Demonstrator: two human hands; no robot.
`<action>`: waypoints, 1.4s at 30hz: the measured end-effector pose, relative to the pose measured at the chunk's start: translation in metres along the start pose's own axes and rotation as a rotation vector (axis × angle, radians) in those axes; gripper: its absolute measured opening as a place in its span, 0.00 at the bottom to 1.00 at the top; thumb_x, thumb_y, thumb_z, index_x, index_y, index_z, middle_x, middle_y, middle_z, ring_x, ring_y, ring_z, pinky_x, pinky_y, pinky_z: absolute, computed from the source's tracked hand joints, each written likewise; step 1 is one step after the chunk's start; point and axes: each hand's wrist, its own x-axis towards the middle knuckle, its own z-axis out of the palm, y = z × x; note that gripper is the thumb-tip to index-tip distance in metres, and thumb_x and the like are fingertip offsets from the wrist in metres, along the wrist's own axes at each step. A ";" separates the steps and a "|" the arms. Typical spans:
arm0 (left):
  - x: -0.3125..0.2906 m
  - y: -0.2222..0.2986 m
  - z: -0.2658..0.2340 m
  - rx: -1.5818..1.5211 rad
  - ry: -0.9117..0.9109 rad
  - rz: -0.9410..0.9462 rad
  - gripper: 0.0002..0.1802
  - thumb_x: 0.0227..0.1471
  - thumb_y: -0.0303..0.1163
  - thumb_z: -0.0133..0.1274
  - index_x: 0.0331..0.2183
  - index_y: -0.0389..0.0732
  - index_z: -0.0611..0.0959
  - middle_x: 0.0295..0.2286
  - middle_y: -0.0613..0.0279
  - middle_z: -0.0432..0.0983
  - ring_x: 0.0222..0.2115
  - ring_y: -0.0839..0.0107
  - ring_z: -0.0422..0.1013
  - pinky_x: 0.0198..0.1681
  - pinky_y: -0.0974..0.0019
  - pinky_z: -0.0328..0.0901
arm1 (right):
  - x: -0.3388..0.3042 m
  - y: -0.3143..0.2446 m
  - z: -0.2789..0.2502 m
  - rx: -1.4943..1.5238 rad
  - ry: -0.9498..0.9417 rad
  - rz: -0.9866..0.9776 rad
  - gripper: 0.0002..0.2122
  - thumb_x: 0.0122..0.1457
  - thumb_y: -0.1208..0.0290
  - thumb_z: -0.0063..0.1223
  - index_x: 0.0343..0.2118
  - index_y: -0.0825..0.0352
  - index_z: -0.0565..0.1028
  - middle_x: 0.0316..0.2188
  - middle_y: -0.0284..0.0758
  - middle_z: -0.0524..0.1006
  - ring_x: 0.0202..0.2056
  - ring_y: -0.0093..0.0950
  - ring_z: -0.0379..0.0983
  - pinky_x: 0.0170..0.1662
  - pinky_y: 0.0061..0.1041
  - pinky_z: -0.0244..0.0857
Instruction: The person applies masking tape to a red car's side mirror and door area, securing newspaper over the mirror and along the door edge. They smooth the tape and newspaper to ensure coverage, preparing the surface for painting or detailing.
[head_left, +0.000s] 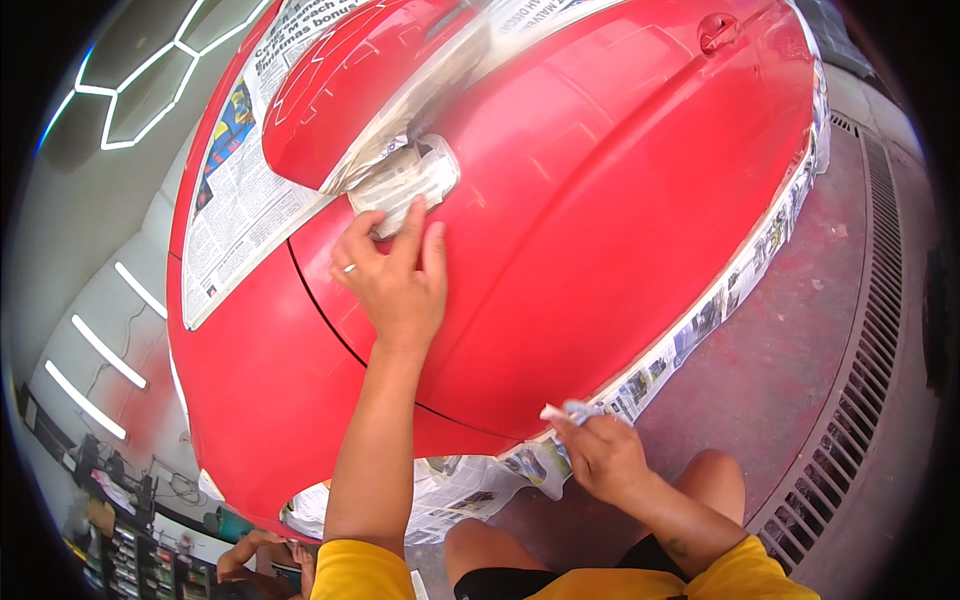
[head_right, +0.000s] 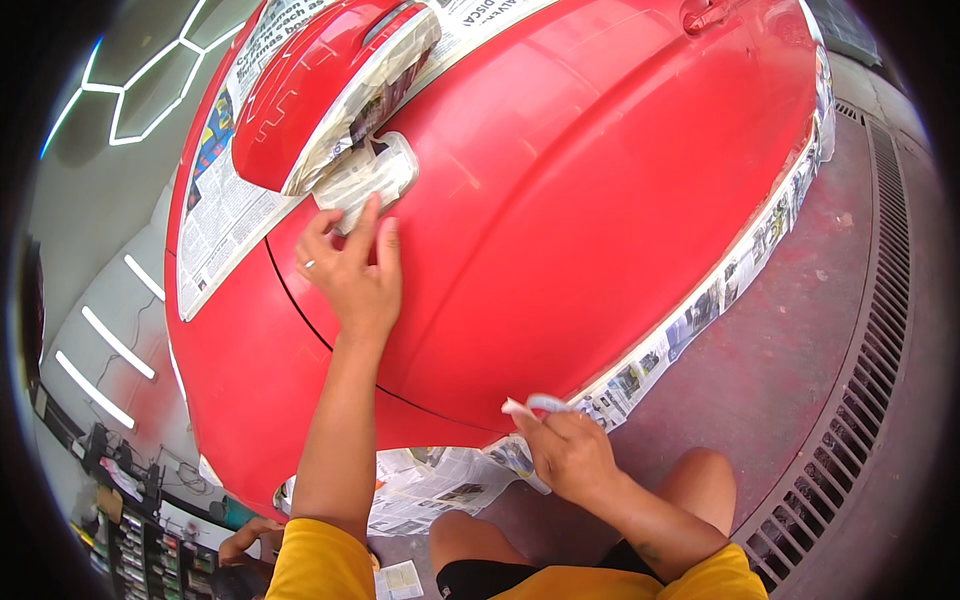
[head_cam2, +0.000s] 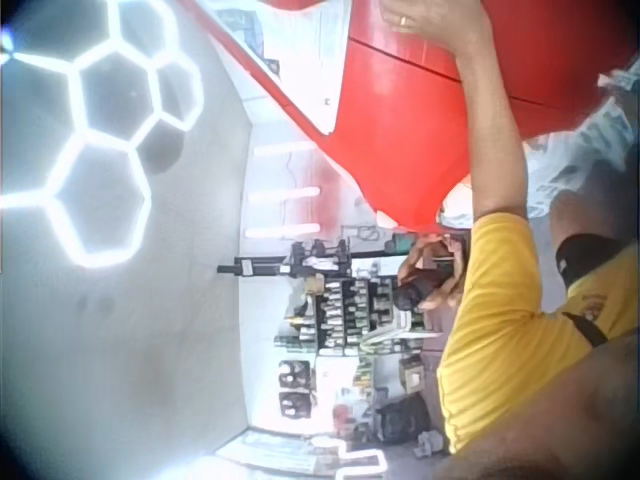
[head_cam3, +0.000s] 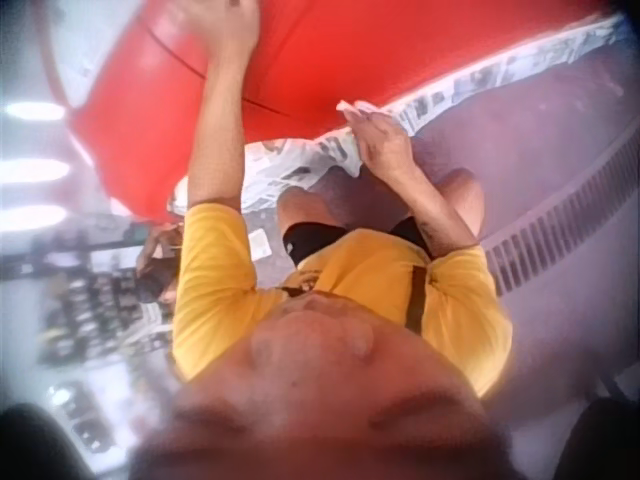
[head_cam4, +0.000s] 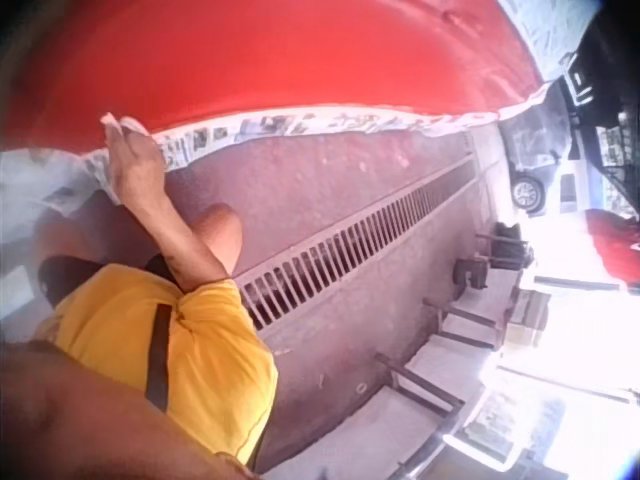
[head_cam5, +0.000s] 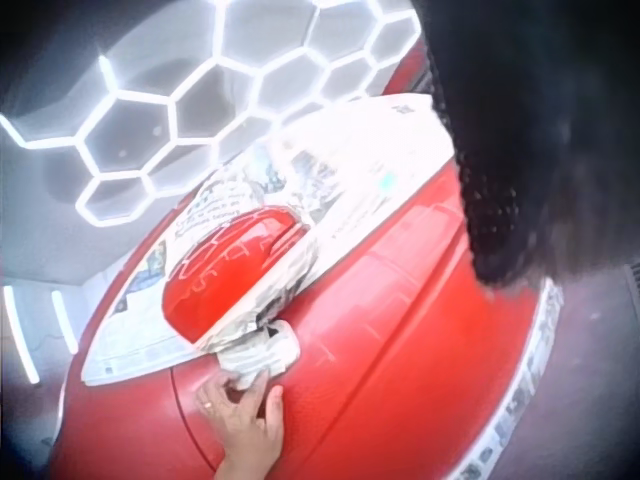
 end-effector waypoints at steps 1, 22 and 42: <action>0.005 -0.010 0.002 -0.117 0.184 -0.110 0.15 0.49 0.42 0.76 0.36 0.46 0.92 0.40 0.59 0.72 0.45 0.60 0.66 0.48 0.53 0.63 | -0.030 0.002 0.007 0.026 -0.160 0.137 0.14 0.58 0.79 0.65 0.48 0.64 0.87 0.23 0.38 0.76 0.25 0.38 0.77 0.32 0.39 0.76; 0.031 -0.006 0.003 -0.151 -0.070 -0.354 0.30 0.46 0.43 0.80 0.15 0.39 0.76 0.25 0.68 0.63 0.27 0.69 0.61 0.32 0.61 0.61 | -0.096 0.026 0.020 0.242 -0.378 0.438 0.19 0.65 0.70 0.59 0.59 0.62 0.79 0.32 0.41 0.81 0.36 0.46 0.81 0.42 0.46 0.75; -0.018 0.028 -0.088 -0.802 -0.633 -0.351 0.16 0.51 0.30 0.75 0.37 0.38 0.84 0.32 0.67 0.76 0.34 0.76 0.69 0.40 0.68 0.64 | -0.014 0.025 0.004 0.687 0.115 0.635 0.09 0.67 0.70 0.63 0.46 0.66 0.82 0.37 0.39 0.86 0.46 0.35 0.81 0.62 0.41 0.62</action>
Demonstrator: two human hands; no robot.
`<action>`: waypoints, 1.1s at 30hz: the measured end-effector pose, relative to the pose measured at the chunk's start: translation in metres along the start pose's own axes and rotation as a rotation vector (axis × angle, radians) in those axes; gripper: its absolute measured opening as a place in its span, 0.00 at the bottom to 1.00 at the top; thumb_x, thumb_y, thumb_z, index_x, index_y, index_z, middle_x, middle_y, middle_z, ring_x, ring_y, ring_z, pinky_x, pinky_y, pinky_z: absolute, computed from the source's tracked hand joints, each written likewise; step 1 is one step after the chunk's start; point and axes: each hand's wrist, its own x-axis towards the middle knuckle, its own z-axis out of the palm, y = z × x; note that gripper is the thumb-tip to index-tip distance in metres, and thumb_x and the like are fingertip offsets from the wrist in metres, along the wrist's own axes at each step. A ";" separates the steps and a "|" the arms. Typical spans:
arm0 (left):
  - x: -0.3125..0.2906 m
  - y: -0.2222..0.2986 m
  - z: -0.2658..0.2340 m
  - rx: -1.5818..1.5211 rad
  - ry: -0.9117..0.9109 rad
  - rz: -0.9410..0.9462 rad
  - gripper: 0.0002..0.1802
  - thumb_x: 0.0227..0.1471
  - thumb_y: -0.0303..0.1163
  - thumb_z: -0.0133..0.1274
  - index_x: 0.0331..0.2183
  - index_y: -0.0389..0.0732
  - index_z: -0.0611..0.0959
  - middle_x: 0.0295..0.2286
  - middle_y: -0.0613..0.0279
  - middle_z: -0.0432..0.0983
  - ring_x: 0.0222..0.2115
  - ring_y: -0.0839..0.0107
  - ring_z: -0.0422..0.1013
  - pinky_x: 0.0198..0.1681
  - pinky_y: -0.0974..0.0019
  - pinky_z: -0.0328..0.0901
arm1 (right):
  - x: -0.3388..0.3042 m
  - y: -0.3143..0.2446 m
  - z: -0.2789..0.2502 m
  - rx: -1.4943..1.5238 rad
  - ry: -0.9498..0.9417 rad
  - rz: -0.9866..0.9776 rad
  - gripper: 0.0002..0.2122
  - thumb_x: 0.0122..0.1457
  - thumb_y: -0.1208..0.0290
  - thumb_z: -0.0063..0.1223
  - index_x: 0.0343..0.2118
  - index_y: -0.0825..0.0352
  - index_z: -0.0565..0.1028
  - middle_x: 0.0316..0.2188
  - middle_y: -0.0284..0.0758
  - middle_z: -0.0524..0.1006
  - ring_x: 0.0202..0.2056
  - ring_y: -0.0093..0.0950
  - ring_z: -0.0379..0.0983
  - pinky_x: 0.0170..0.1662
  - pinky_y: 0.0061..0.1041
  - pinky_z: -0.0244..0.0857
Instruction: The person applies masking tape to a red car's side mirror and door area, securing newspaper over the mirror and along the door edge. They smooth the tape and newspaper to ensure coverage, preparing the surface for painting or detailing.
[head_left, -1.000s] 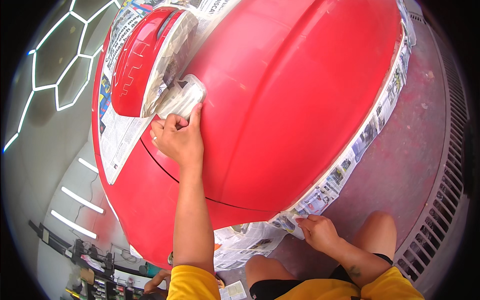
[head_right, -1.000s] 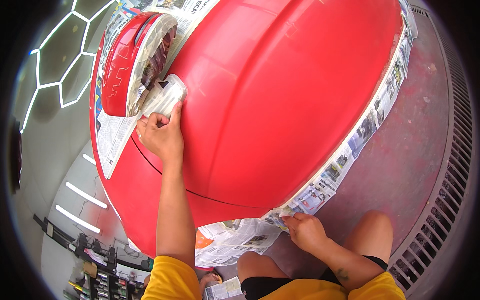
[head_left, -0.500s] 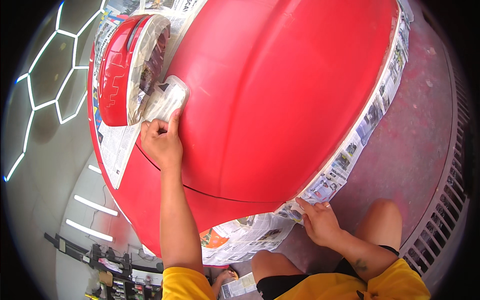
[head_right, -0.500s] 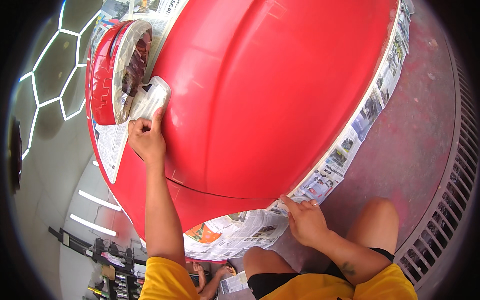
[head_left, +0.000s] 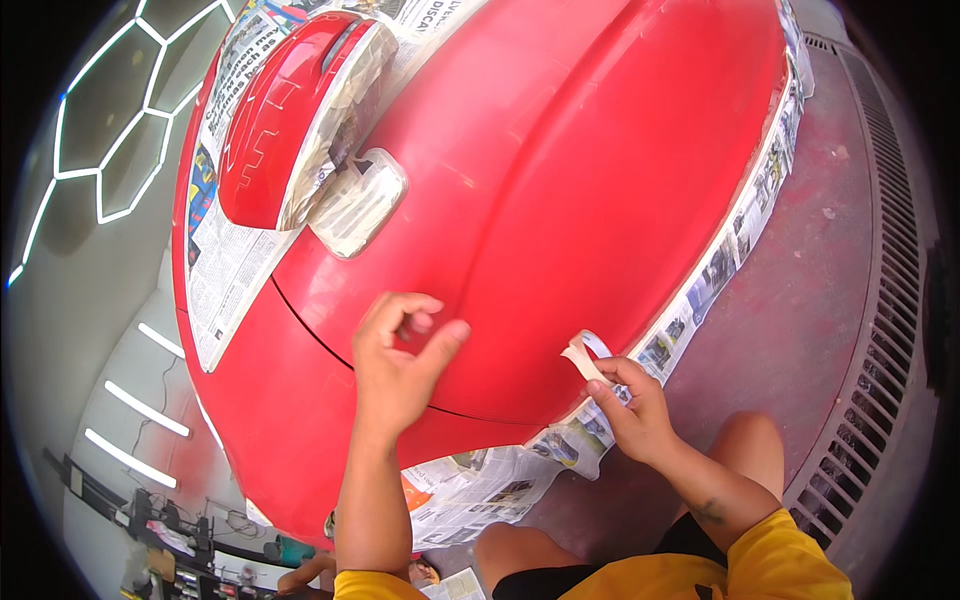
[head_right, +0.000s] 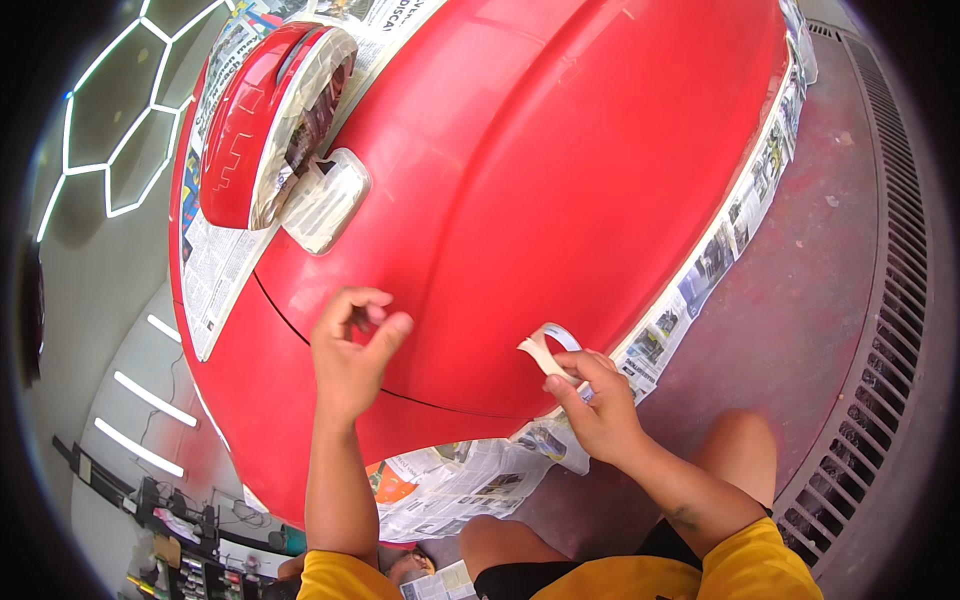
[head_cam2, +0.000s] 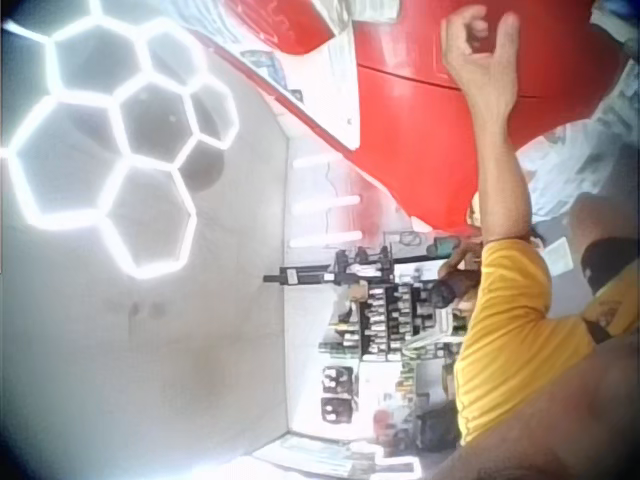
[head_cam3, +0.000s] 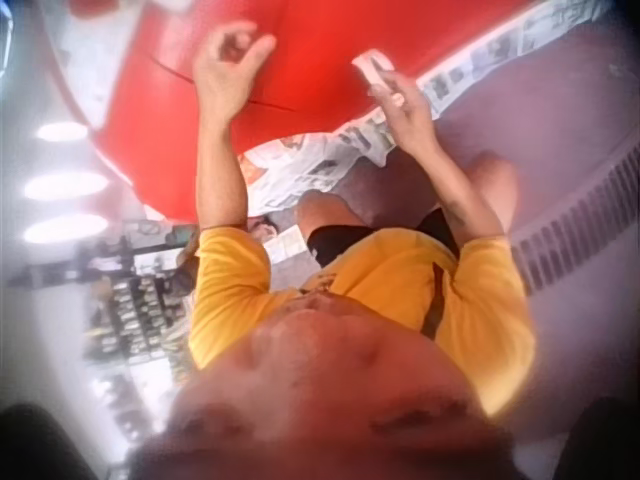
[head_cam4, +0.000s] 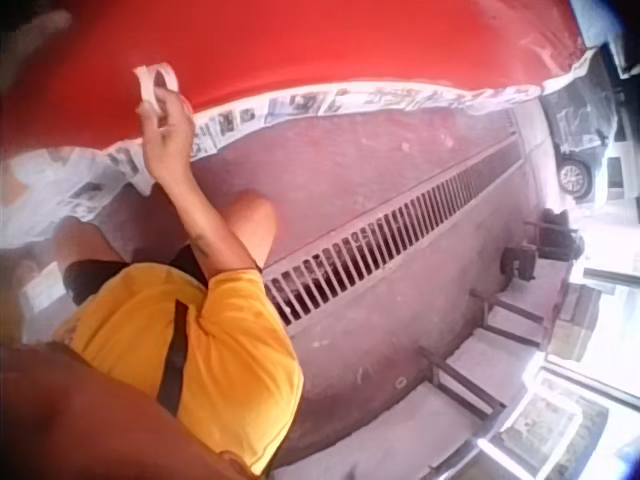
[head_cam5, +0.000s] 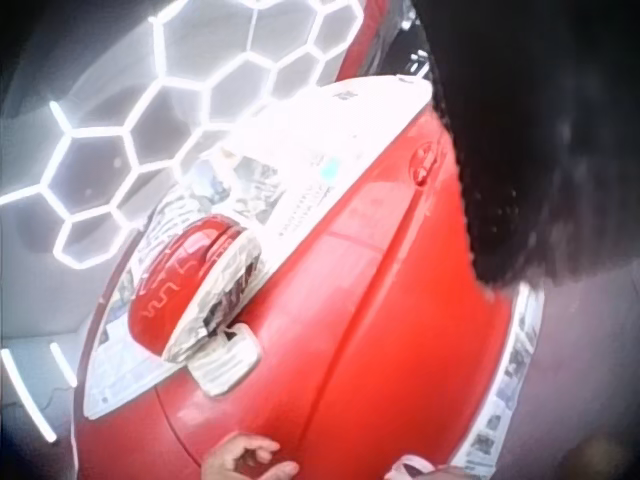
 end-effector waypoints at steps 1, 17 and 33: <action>-0.011 0.005 0.004 -0.116 -0.098 -0.028 0.23 0.49 0.29 0.76 0.47 0.38 0.87 0.37 0.66 0.78 0.39 0.76 0.72 0.44 0.68 0.66 | 0.011 -0.018 0.005 -0.088 -0.025 -0.131 0.09 0.66 0.70 0.64 0.46 0.66 0.83 0.38 0.39 0.86 0.47 0.35 0.80 0.62 0.42 0.62; -0.116 -0.094 -0.014 -0.783 0.168 -0.161 0.11 0.50 0.21 0.73 0.37 0.37 0.90 0.33 0.59 0.84 0.35 0.70 0.79 0.39 0.67 0.71 | 0.018 -0.079 0.110 -0.803 -0.386 -0.619 0.10 0.62 0.67 0.69 0.46 0.59 0.87 0.36 0.31 0.85 0.52 0.32 0.78 0.66 0.50 0.59; -0.133 -0.103 0.021 -0.522 0.120 0.003 0.13 0.55 0.16 0.67 0.43 0.32 0.86 0.35 0.57 0.82 0.34 0.71 0.78 0.38 0.68 0.72 | 0.035 -0.077 0.075 -0.742 -0.563 -0.625 0.12 0.62 0.64 0.70 0.46 0.60 0.87 0.25 0.30 0.79 0.33 0.29 0.77 0.67 0.46 0.60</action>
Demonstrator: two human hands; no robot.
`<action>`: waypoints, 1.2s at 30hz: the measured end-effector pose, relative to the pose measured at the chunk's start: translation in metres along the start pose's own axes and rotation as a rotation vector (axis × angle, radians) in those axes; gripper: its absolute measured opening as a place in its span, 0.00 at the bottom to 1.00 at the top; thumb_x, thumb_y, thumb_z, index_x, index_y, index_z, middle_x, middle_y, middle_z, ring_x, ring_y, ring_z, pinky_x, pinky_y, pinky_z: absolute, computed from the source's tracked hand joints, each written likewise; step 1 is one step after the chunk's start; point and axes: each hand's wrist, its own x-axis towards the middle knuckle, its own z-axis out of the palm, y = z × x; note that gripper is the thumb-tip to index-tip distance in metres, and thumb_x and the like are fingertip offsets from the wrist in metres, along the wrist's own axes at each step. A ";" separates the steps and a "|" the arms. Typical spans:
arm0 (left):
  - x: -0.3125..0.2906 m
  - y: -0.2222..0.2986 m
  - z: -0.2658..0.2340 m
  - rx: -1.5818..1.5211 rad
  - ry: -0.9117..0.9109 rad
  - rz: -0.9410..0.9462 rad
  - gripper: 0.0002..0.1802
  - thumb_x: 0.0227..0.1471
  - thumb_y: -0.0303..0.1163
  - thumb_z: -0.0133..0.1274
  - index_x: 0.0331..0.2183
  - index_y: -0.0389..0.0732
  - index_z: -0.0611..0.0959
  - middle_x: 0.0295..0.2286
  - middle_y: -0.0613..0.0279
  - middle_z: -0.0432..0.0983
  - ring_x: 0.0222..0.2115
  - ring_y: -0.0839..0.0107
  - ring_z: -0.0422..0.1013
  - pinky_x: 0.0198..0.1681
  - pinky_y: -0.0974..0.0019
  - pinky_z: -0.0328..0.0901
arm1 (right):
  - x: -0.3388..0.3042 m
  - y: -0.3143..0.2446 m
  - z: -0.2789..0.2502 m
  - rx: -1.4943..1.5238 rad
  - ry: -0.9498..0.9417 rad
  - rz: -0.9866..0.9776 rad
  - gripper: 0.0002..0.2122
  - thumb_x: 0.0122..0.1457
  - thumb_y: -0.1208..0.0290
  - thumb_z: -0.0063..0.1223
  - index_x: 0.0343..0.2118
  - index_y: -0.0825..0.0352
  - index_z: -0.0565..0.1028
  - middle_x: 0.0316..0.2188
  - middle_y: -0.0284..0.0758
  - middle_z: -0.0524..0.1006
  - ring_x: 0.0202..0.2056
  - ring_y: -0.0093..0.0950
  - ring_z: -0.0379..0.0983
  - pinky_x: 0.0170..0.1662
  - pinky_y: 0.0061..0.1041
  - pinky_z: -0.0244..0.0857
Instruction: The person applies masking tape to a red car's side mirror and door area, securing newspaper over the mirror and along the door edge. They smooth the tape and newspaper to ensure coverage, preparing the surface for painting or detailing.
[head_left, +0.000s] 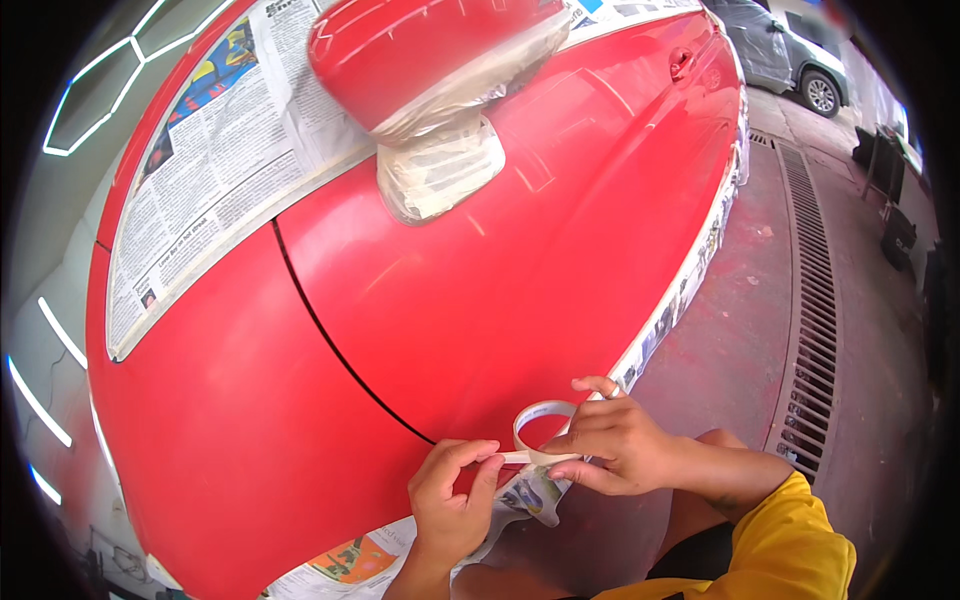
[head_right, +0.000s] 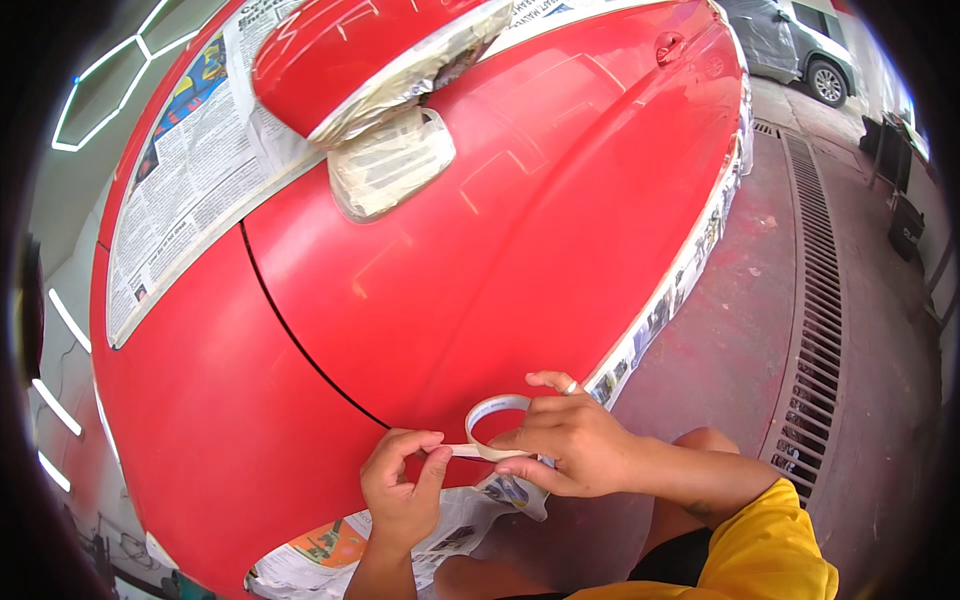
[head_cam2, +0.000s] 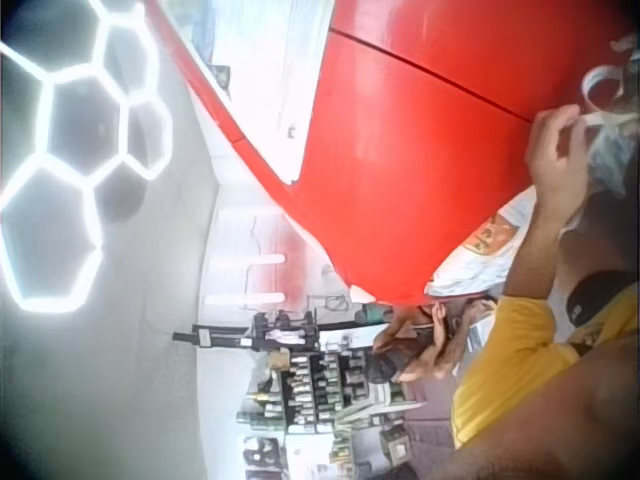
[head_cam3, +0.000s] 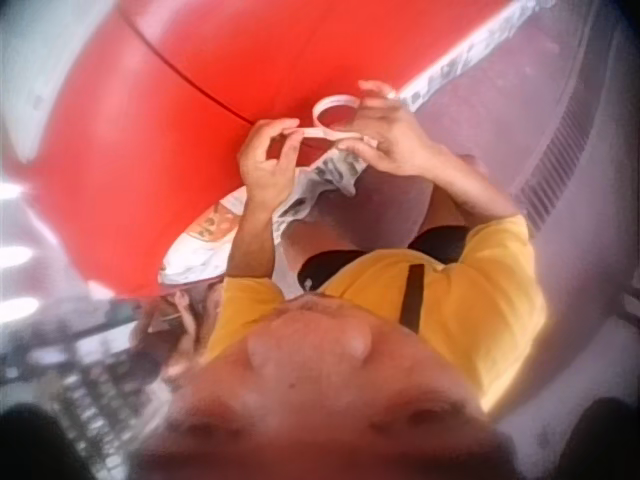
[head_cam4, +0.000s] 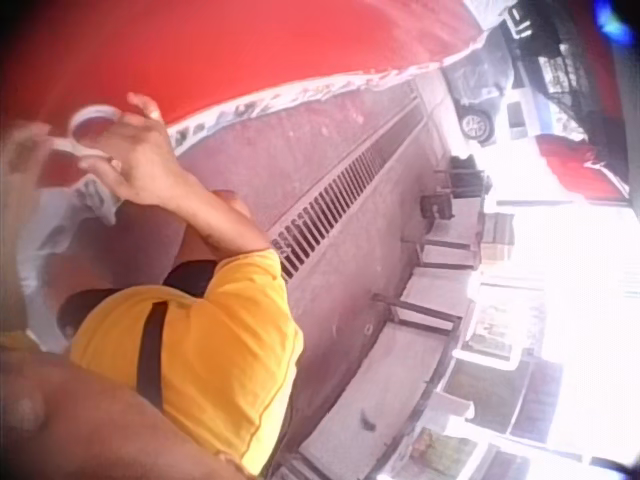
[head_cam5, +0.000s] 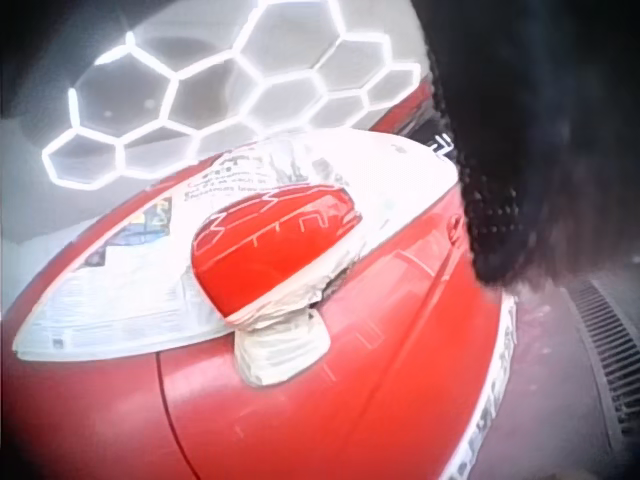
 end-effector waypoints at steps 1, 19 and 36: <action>0.005 -0.001 0.011 -0.015 0.036 -0.003 0.15 0.55 0.16 0.67 0.45 0.32 0.85 0.35 0.57 0.82 0.35 0.71 0.78 0.38 0.68 0.72 | 0.003 0.012 -0.010 0.013 0.030 -0.051 0.11 0.62 0.64 0.69 0.46 0.59 0.87 0.23 0.29 0.77 0.30 0.29 0.76 0.66 0.45 0.61; 0.168 0.122 0.162 0.091 0.478 -0.127 0.10 0.52 0.16 0.71 0.37 0.33 0.87 0.33 0.51 0.82 0.34 0.67 0.80 0.44 0.65 0.77 | 0.105 0.180 -0.175 0.067 0.583 -0.651 0.14 0.52 0.68 0.64 0.43 0.58 0.86 0.18 0.20 0.61 0.21 0.18 0.61 0.27 0.23 0.54; 0.167 0.142 0.154 0.272 0.790 0.117 0.06 0.66 0.26 0.60 0.40 0.36 0.79 0.33 0.56 0.80 0.35 0.68 0.76 0.48 0.56 0.73 | 0.160 0.206 -0.196 0.235 0.873 -0.347 0.13 0.61 0.78 0.62 0.49 0.68 0.84 0.32 0.36 0.82 0.31 0.30 0.78 0.34 0.30 0.72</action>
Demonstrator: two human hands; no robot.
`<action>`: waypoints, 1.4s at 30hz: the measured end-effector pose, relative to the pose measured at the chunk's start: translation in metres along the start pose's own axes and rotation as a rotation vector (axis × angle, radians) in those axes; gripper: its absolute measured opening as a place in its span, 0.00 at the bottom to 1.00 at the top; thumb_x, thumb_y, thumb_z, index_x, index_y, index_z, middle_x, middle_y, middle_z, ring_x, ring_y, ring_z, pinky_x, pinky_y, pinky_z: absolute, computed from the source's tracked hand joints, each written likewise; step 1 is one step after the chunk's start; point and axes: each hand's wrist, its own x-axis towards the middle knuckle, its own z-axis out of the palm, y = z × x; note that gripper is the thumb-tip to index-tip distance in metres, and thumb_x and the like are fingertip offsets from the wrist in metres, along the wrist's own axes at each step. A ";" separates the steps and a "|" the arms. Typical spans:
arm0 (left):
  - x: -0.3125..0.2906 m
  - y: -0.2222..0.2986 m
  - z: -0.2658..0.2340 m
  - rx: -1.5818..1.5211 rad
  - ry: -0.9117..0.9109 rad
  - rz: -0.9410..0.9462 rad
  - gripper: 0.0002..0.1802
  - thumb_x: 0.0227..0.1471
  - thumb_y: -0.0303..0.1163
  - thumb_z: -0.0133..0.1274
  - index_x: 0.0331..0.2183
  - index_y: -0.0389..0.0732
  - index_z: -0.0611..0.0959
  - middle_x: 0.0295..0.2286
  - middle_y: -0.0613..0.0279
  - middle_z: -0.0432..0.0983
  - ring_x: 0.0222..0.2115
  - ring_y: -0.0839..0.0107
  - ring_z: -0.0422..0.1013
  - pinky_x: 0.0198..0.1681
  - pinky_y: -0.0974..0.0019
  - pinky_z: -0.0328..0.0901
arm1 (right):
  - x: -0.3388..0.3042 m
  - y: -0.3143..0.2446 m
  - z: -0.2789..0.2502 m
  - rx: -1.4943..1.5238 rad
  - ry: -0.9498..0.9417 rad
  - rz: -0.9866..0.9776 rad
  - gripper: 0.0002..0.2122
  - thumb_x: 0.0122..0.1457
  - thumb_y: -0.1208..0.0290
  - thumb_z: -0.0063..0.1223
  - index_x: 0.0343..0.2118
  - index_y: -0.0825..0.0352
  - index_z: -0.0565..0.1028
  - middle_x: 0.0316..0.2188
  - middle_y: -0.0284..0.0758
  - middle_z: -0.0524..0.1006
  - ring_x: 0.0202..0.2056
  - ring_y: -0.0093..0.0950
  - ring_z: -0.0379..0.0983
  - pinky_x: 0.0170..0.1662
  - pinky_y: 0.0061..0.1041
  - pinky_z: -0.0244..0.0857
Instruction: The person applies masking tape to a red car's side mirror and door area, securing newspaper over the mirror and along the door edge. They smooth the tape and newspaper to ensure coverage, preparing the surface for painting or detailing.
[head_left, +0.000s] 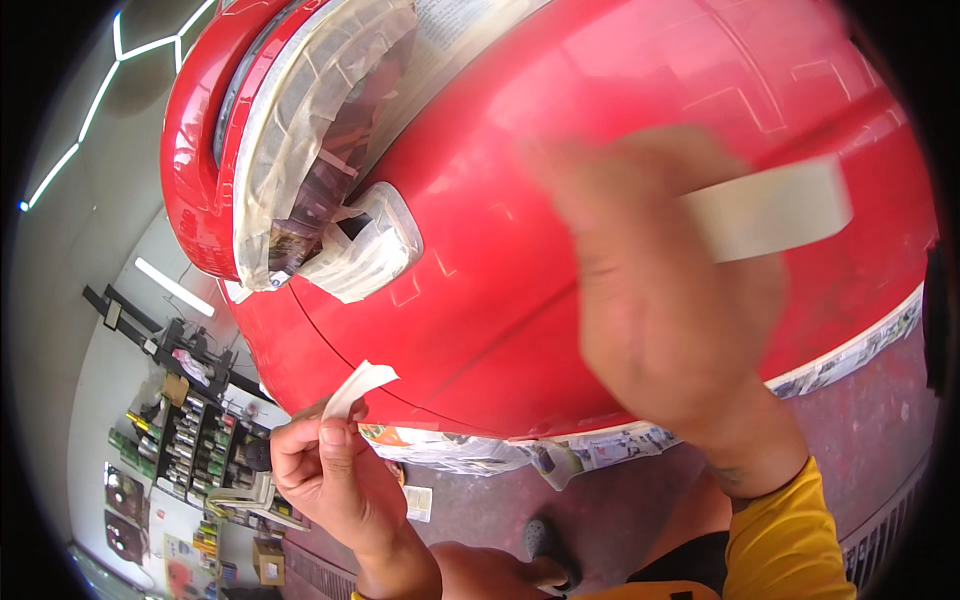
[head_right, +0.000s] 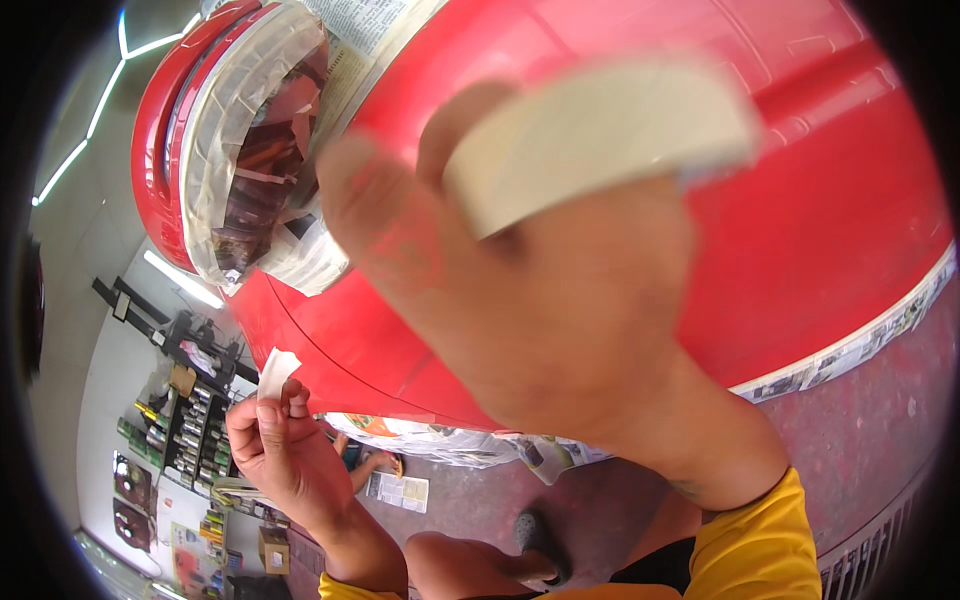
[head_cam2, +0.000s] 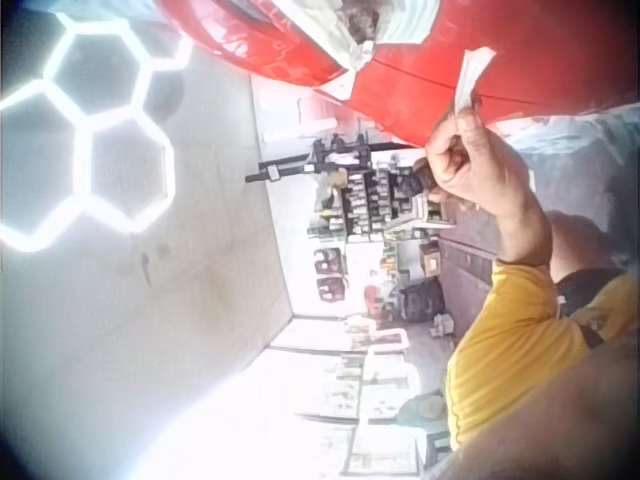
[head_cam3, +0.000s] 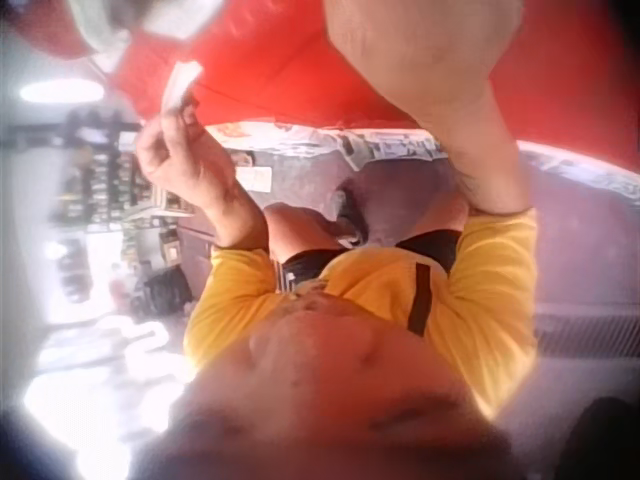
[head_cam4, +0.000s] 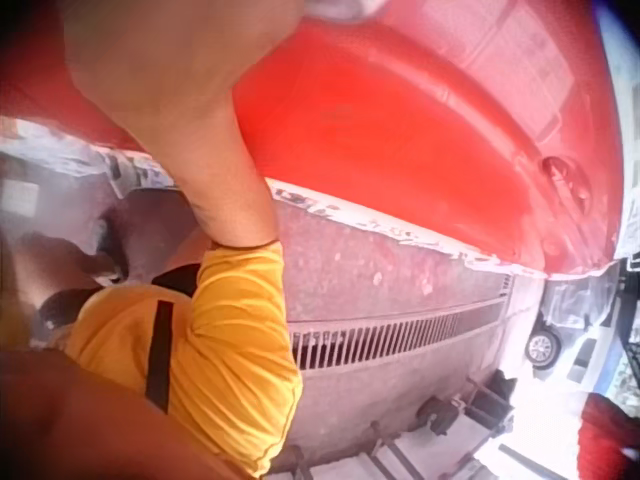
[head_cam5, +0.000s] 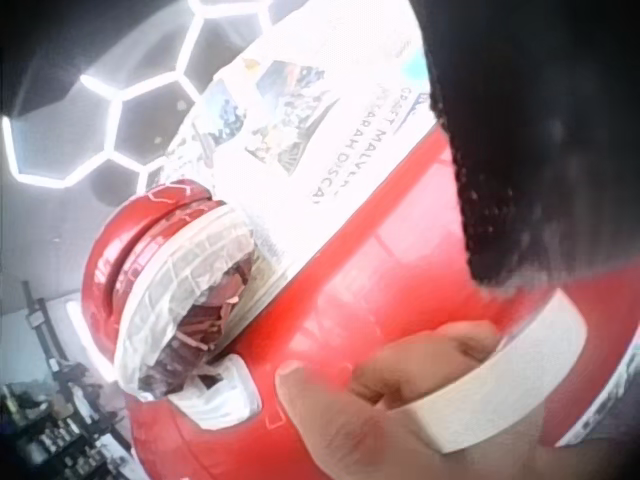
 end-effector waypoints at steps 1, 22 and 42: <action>0.003 -0.004 -0.010 -0.024 0.012 0.004 0.05 0.66 0.26 0.59 0.40 0.36 0.79 0.33 0.56 0.80 0.36 0.68 0.76 0.49 0.56 0.72 | -0.015 -0.027 0.010 -0.025 -0.233 0.117 0.15 0.61 0.77 0.63 0.52 0.66 0.82 0.31 0.36 0.81 0.29 0.31 0.78 0.32 0.31 0.71; 0.042 -0.022 -0.028 0.016 0.154 -0.017 0.03 0.65 0.24 0.62 0.39 0.37 0.83 0.35 0.56 0.85 0.35 0.70 0.80 0.41 0.67 0.73 | -0.001 -0.079 0.086 0.701 -1.016 0.703 0.40 0.63 0.72 0.57 0.73 0.81 0.50 0.31 0.50 0.81 0.26 0.42 0.78 0.32 0.36 0.70; 0.068 -0.058 0.068 0.042 0.257 -0.188 0.10 0.60 0.27 0.69 0.39 0.32 0.85 0.32 0.54 0.86 0.25 0.78 0.77 0.28 0.75 0.71 | 0.001 -0.060 0.084 0.692 -0.785 0.741 0.42 0.61 0.75 0.51 0.77 0.76 0.47 0.21 0.44 0.75 0.22 0.31 0.74 0.30 0.33 0.68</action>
